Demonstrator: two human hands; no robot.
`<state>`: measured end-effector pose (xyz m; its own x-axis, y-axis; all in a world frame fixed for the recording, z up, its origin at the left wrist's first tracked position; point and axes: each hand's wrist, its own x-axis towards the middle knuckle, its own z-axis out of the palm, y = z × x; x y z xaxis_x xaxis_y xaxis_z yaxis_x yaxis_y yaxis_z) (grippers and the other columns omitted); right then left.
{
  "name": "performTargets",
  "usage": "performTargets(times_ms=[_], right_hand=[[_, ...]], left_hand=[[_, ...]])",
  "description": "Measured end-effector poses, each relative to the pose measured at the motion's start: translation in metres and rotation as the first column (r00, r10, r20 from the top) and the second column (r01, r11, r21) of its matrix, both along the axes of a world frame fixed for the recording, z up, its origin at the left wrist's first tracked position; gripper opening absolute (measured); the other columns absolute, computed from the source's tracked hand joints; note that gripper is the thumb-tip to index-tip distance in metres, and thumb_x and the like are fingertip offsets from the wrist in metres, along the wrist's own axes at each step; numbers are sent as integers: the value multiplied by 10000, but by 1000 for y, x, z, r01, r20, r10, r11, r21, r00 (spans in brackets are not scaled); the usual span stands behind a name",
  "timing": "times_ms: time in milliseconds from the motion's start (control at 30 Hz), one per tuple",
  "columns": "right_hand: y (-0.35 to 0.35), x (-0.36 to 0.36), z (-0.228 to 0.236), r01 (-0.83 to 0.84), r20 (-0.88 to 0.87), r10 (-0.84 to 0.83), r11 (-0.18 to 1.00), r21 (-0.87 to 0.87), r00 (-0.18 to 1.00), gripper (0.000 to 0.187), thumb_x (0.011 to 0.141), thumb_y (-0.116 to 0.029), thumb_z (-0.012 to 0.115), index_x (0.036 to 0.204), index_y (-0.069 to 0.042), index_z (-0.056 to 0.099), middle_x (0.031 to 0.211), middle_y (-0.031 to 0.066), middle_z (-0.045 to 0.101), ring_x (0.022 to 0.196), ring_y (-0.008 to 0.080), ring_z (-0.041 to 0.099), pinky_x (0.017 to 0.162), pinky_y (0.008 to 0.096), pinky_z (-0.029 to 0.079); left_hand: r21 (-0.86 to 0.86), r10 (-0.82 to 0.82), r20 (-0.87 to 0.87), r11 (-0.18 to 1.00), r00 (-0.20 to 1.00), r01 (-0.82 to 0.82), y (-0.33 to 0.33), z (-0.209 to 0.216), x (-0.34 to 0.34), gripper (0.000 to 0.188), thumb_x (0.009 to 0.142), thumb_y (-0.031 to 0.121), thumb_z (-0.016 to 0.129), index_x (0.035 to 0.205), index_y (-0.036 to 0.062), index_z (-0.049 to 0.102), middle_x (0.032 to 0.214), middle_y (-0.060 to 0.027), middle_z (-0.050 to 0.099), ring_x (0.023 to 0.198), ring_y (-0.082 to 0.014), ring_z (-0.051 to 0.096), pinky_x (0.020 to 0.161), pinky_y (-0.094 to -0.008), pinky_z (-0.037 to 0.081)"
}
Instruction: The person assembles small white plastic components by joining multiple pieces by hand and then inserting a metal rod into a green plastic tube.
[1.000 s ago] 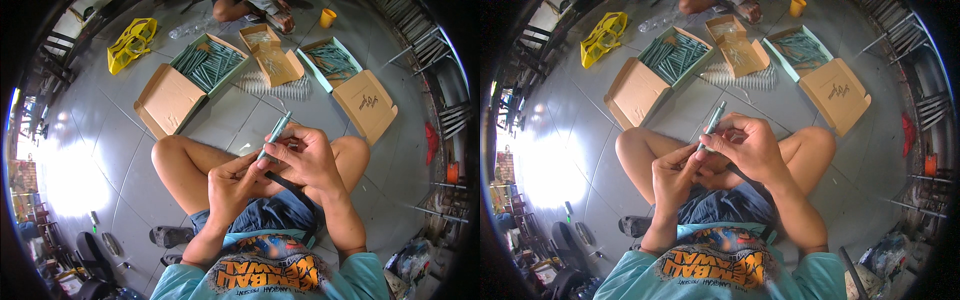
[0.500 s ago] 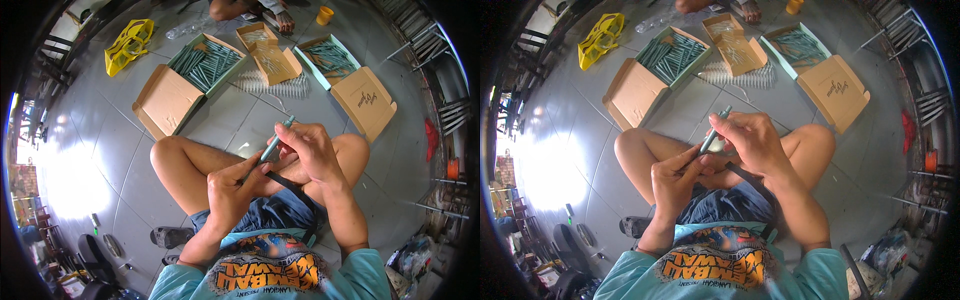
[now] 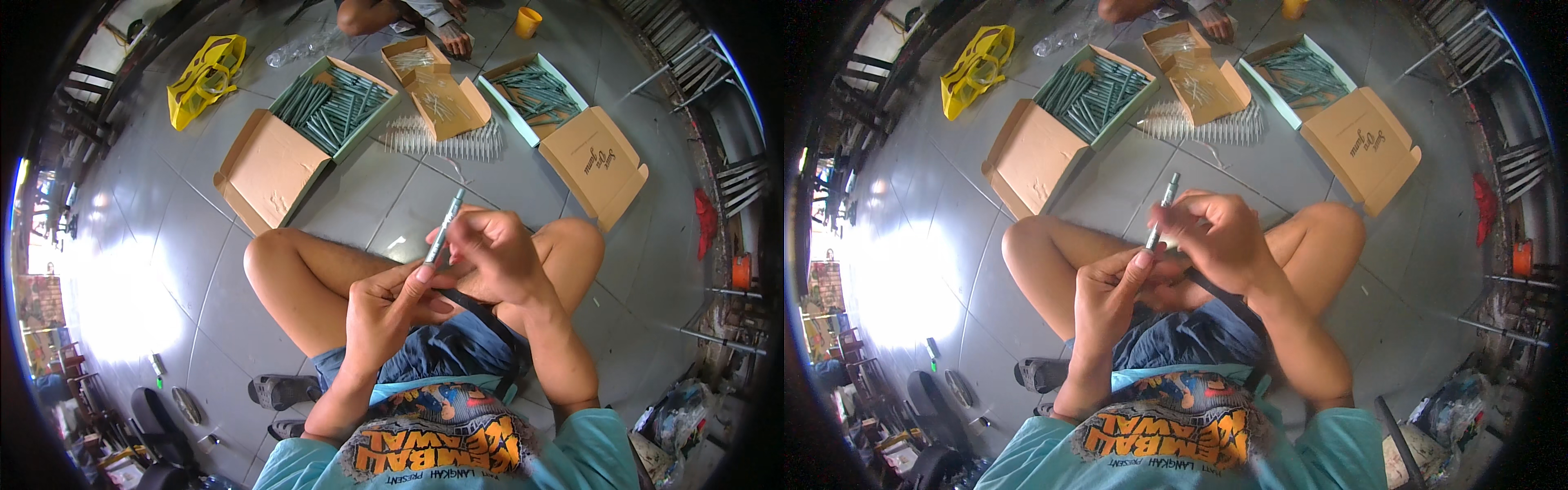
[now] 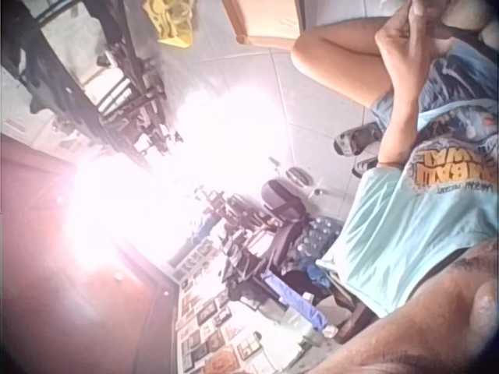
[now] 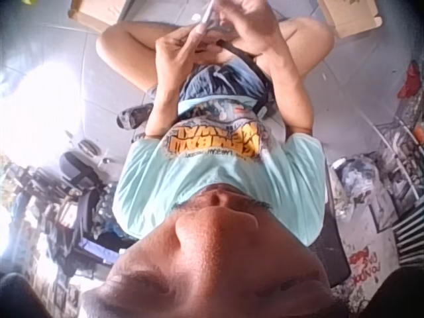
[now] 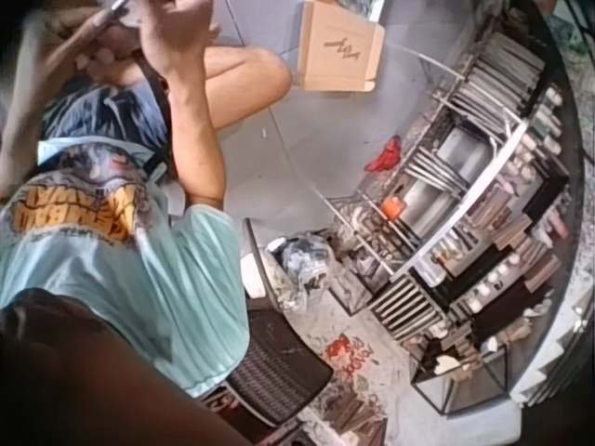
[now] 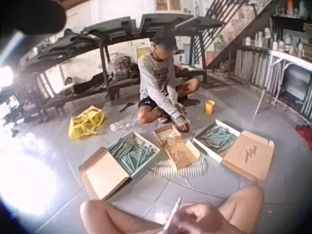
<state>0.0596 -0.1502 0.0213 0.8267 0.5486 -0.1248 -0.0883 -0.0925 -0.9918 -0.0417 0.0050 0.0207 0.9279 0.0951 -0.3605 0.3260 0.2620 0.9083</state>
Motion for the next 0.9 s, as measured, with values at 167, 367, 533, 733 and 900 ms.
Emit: performTargets(times_ms=[167, 367, 533, 733, 900], right_hand=[[2, -3, -22, 1, -156, -5, 1000, -22, 988, 324, 843, -343, 796, 825, -32, 709, 634, -25, 607, 601, 8, 494, 544, 213, 399], [5, 1, -14, 51, -334, 14, 981, 185, 943, 277, 951, -237, 670, 880, 28, 704, 721, 33, 641, 660, 62, 559, 567, 229, 463], [2, 8, -14, -27, -178, 51, 990, 136, 983, 393, 1010, -304, 572, 884, 35, 726, 769, 47, 667, 698, 74, 565, 643, 229, 496], [3, 10, -14, -27, -224, 49, 995, 100, 973, 529, 1046, -397, 462, 891, 27, 737, 739, 49, 672, 702, 72, 550, 648, 229, 487], [4, 13, -16, -31, -174, 42, 997, 68, 984, 569, 1063, -403, 406, 890, 29, 733, 762, 73, 690, 717, 80, 554, 646, 227, 490]], left_hand=[[-199, -116, -22, 974, 993, 109, 7, -6, 4, 381, 1016, 250, 555, 1170, -89, 637, 1002, -168, 710, 812, -201, 716, 723, -289, 613], [-127, -47, -8, 991, 999, 46, 5, -5, 7, 372, 1026, 232, 530, 1132, -105, 648, 966, -182, 713, 838, -203, 700, 669, -293, 597], [-231, -48, 20, 972, 999, 51, 5, -7, 11, 362, 1027, 213, 525, 1156, -104, 639, 957, -177, 706, 774, -191, 685, 631, -290, 592], [-288, -120, 24, 950, 992, 122, 14, -16, 11, 352, 1029, 194, 519, 1218, -89, 612, 993, -173, 698, 789, -200, 685, 681, -299, 599], [-299, -61, -1, 953, 998, 58, 9, -17, 13, 366, 1027, 226, 524, 1157, -96, 641, 909, -161, 705, 675, -175, 665, 590, -279, 580]])
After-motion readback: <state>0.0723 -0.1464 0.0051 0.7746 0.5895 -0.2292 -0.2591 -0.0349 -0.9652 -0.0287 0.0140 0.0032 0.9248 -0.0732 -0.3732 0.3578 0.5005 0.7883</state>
